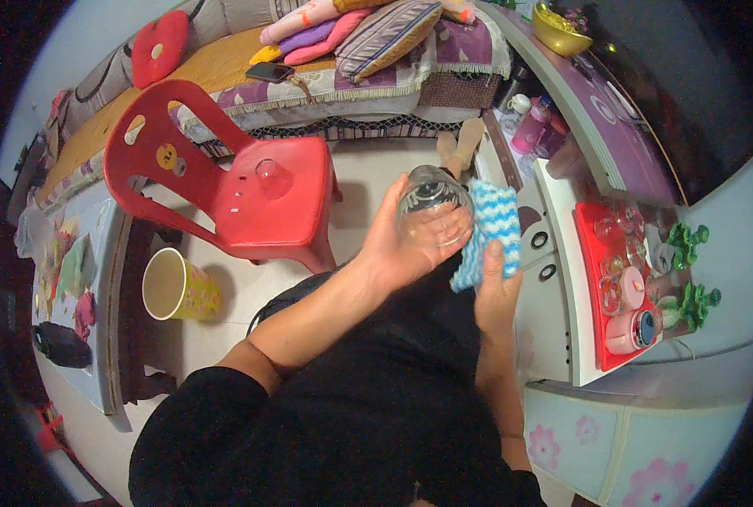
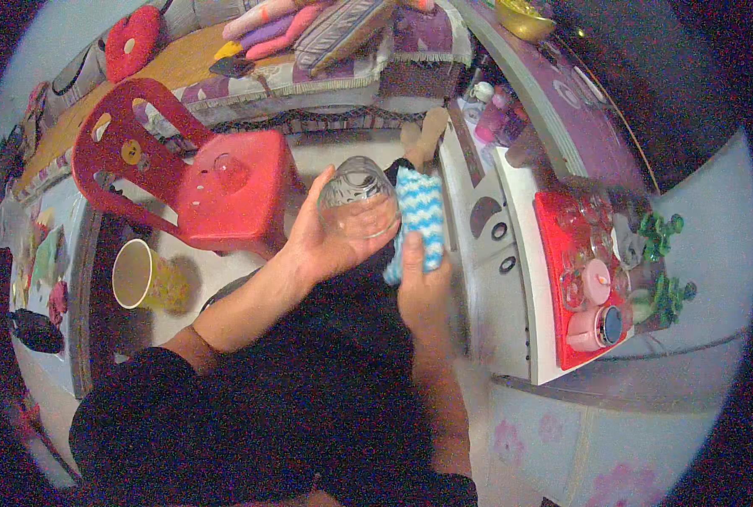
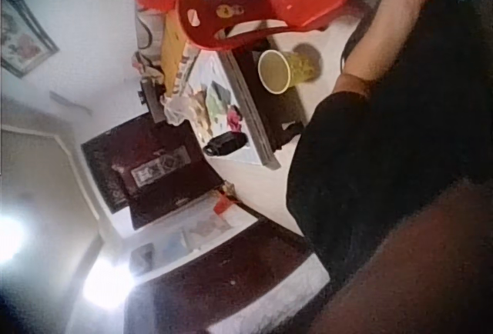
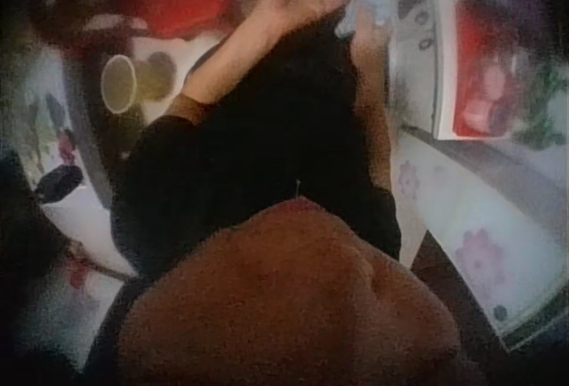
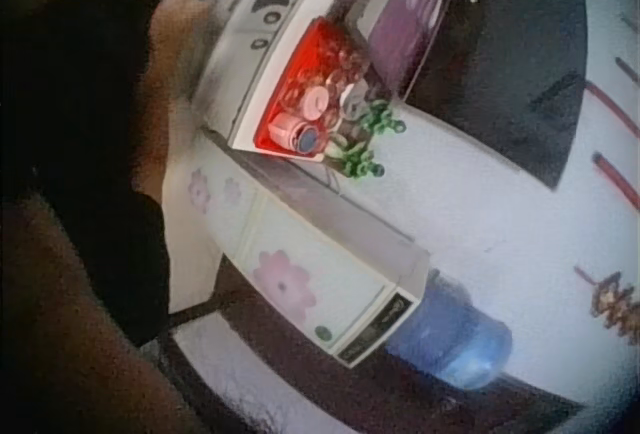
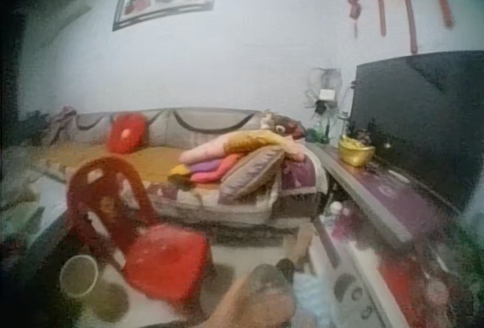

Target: The person wipes various glass items and a shelf surface with a cloth, handling glasses and jars one at a time and returning them to the shelf.

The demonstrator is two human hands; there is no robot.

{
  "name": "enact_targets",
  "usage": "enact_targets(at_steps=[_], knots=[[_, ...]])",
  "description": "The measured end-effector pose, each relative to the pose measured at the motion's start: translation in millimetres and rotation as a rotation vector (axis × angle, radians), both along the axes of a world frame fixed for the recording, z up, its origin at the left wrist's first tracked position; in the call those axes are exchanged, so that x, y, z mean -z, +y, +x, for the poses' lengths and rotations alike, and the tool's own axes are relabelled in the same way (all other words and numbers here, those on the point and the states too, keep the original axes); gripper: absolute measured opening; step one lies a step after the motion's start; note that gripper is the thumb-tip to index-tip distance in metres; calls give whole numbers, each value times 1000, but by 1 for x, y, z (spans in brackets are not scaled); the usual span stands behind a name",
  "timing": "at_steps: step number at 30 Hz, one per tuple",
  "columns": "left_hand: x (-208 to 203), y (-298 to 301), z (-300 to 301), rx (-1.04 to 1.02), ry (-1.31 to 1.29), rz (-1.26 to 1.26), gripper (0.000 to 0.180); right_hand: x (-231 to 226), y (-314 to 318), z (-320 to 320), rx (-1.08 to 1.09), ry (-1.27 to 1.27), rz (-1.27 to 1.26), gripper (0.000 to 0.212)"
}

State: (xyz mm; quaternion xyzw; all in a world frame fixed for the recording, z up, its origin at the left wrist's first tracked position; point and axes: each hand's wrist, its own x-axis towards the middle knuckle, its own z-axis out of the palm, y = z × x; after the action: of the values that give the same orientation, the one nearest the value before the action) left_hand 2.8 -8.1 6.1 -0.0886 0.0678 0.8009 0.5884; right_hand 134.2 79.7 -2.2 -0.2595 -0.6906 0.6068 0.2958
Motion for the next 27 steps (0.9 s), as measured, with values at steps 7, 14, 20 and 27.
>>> enact_targets(at_steps=[7,14,20,27], knots=[[2,2,-11,-115,-101,0,72,4,36,-2,385,290,392,35],[6,1,23,-135,436,-70,54,2,-4,-27,5,32,1396,22],[-8,-7,39,-150,856,8,56,0,-21,-14,-46,325,299,24],[-3,0,36,42,878,361,69,-41,-28,8,-353,670,-776,35]])
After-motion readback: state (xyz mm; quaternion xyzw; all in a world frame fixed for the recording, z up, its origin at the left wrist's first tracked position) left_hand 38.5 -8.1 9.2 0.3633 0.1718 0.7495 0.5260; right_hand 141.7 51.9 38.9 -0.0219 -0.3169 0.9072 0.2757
